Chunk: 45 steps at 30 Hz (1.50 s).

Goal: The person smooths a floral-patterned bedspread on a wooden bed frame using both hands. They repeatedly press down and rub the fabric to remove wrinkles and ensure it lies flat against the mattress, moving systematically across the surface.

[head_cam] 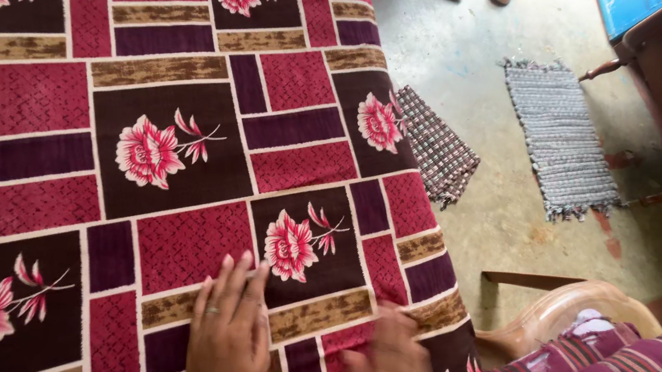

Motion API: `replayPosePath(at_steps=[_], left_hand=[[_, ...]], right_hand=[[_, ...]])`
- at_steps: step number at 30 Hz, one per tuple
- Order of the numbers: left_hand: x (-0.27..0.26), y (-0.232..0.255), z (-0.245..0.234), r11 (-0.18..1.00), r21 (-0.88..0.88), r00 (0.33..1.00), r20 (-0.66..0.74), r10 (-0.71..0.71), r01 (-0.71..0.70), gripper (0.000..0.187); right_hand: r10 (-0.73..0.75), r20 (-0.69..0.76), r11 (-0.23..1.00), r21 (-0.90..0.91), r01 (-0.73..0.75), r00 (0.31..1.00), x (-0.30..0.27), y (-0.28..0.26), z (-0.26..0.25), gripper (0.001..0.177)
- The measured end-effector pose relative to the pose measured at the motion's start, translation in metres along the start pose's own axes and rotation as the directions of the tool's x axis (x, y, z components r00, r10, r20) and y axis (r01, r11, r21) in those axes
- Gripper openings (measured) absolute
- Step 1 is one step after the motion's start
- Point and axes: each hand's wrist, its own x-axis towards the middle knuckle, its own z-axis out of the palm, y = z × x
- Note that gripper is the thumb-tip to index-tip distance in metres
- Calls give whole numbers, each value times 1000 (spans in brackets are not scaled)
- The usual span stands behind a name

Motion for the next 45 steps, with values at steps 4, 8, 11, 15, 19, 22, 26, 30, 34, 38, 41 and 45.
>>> replayPosePath(at_steps=[4, 8, 11, 15, 19, 22, 26, 30, 34, 38, 41, 45], left_hand=[[-9, 30, 22, 992, -6, 992, 31, 125, -125, 61], [-40, 71, 47, 964, -96, 960, 108, 259, -249, 63], [-48, 66, 51, 941, -202, 959, 22, 283, -272, 55], [-34, 24, 19, 997, -12, 995, -68, 74, -75, 60], [-3, -38, -34, 995, -1, 992, -86, -98, 98, 63], [13, -81, -63, 972, 46, 962, -160, -221, 231, 61], [18, -107, -79, 946, -42, 929, -177, -325, 322, 60], [18, -107, -80, 932, -115, 912, -199, -360, 343, 56], [20, -118, -86, 890, -298, 883, -219, -415, 344, 51], [22, -128, -92, 888, -245, 889, -155, -431, 388, 53], [20, -127, -92, 886, -168, 888, -93, -450, 431, 56], [24, -115, -80, 935, -21, 927, -120, -354, 354, 63]], right_hand=[[209, -22, 978, 3, -209, 978, -42, 97, -3, 91], [241, -230, 961, -77, -264, 943, -26, 78, -19, 69], [73, -131, 972, 233, -41, 989, 12, 7, -24, 57], [-97, 64, 988, 127, 88, 993, 36, -56, -21, 57], [60, -62, 998, 33, -58, 996, 49, 1, -28, 47], [303, -97, 929, -195, -316, 948, 55, 25, -35, 63], [96, -181, 977, -172, -127, 979, 81, -8, -39, 57], [109, 623, 703, 503, -503, 775, 88, -153, -5, 71], [-482, 299, 821, 484, 304, 824, 99, -236, -11, 69], [-453, 348, 818, 529, 227, 821, 142, -173, -8, 85], [278, 639, 818, 233, -526, 717, 148, -76, -10, 87], [130, 213, 991, 9, -135, 968, 132, 16, -4, 75]])
